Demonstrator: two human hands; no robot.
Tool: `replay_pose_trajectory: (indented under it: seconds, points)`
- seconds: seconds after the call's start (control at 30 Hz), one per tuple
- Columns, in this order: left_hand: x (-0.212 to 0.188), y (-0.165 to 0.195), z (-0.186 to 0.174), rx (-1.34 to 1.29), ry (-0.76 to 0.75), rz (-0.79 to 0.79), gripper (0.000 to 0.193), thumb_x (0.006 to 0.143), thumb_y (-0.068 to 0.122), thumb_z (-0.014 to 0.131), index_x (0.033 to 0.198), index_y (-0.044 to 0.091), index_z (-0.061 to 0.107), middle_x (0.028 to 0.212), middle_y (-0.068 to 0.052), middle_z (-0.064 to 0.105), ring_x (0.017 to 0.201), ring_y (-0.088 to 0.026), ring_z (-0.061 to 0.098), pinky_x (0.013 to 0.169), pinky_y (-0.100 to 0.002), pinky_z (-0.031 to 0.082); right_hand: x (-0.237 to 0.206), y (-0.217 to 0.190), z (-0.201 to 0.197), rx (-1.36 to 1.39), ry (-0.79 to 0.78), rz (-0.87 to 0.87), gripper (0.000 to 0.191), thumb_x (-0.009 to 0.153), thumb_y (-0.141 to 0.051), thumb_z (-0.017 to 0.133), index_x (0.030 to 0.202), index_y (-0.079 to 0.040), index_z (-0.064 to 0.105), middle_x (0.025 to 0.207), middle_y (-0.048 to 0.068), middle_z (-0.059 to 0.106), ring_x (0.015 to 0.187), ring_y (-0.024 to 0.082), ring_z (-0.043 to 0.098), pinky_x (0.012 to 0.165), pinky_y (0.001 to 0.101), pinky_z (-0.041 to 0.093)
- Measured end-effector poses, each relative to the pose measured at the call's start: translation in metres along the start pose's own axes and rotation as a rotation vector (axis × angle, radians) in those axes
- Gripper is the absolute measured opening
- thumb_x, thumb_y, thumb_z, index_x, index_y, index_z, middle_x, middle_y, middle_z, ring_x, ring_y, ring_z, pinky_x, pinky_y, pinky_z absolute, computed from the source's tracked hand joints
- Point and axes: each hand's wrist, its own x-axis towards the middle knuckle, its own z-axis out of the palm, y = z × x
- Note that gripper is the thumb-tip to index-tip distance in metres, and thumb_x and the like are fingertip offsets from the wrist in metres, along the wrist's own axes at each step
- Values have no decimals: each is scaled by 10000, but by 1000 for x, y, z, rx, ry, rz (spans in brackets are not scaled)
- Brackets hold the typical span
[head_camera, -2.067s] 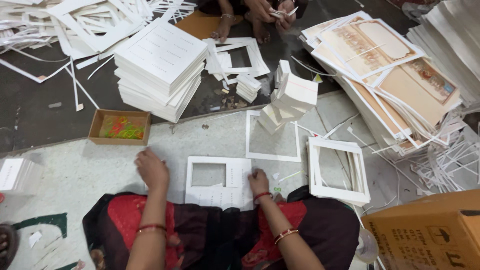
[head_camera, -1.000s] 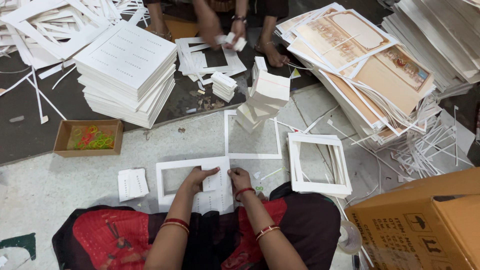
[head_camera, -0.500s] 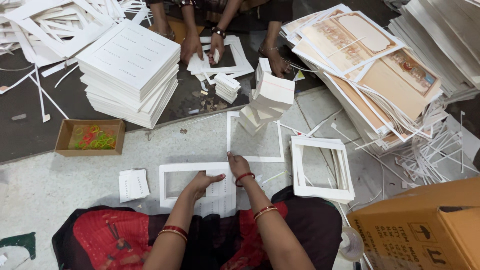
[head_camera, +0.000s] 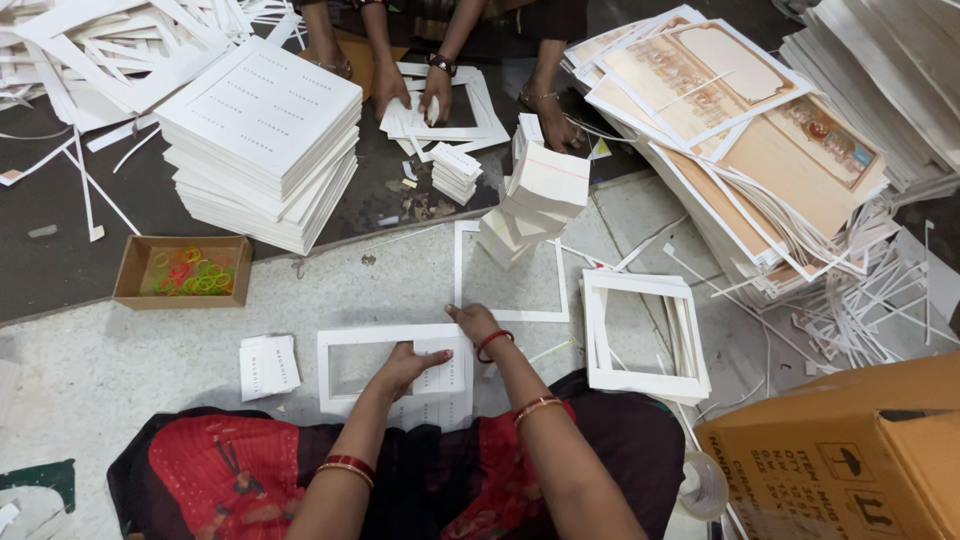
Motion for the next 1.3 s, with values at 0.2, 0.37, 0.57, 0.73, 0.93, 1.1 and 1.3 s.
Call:
replay_pose_trajectory:
  seconds: [0.2, 0.37, 0.57, 0.73, 0.93, 1.1, 1.3]
  points:
    - [-5, 4, 2, 87, -47, 32, 536, 764, 195, 857, 1213, -22, 657, 1095, -152, 765, 992, -261, 749, 848, -387, 613, -9, -20, 0, -521, 0, -367, 739, 984, -656, 500, 739, -1, 740, 729, 211, 689, 708, 342, 660, 724, 467, 522]
    - [-13, 0, 0, 210, -41, 97, 509, 762, 242, 866, 1166, -18, 696, 1056, -133, 779, 941, -239, 748, 822, -366, 598, 2, -25, 5, -376, -268, -241, 834, 927, -744, 489, 878, 39, 772, 880, 244, 752, 845, 315, 722, 827, 411, 549]
    - [-12, -4, -2, 243, -66, 168, 506, 760, 257, 866, 1159, -12, 709, 1052, -126, 782, 930, -229, 747, 816, -364, 598, 5, -21, 0, -297, -420, -162, 884, 912, -767, 455, 999, 57, 764, 1017, 219, 761, 953, 295, 718, 878, 394, 547]
    - [-9, 2, -5, 242, -90, 95, 550, 756, 253, 859, 1217, 12, 682, 1111, -118, 773, 1009, -223, 738, 889, -352, 581, -12, -43, -3, -451, -240, -350, 812, 931, -740, 461, 847, 0, 784, 823, 216, 753, 772, 317, 718, 795, 424, 553]
    - [-13, 1, -6, 311, -131, 153, 578, 728, 224, 891, 1218, 14, 667, 1122, -112, 764, 1031, -213, 727, 903, -354, 584, -26, -64, -1, -667, -322, -394, 775, 946, -713, 475, 815, -8, 770, 770, 222, 738, 723, 316, 702, 760, 443, 550]
    - [-12, -13, -1, 266, -156, 217, 460, 781, 211, 858, 1173, 5, 734, 1085, -128, 785, 986, -221, 738, 855, -356, 600, -12, -49, -1, -375, -533, -324, 804, 941, -737, 486, 803, 14, 738, 835, 164, 750, 801, 216, 684, 788, 381, 552]
    - [-9, -15, 1, 309, -137, 383, 467, 790, 175, 850, 1191, -4, 692, 1112, -113, 762, 1038, -207, 729, 888, -344, 595, 5, -29, -3, -184, -614, -291, 777, 988, -692, 535, 767, 35, 697, 752, 105, 693, 727, 153, 612, 715, 374, 547]
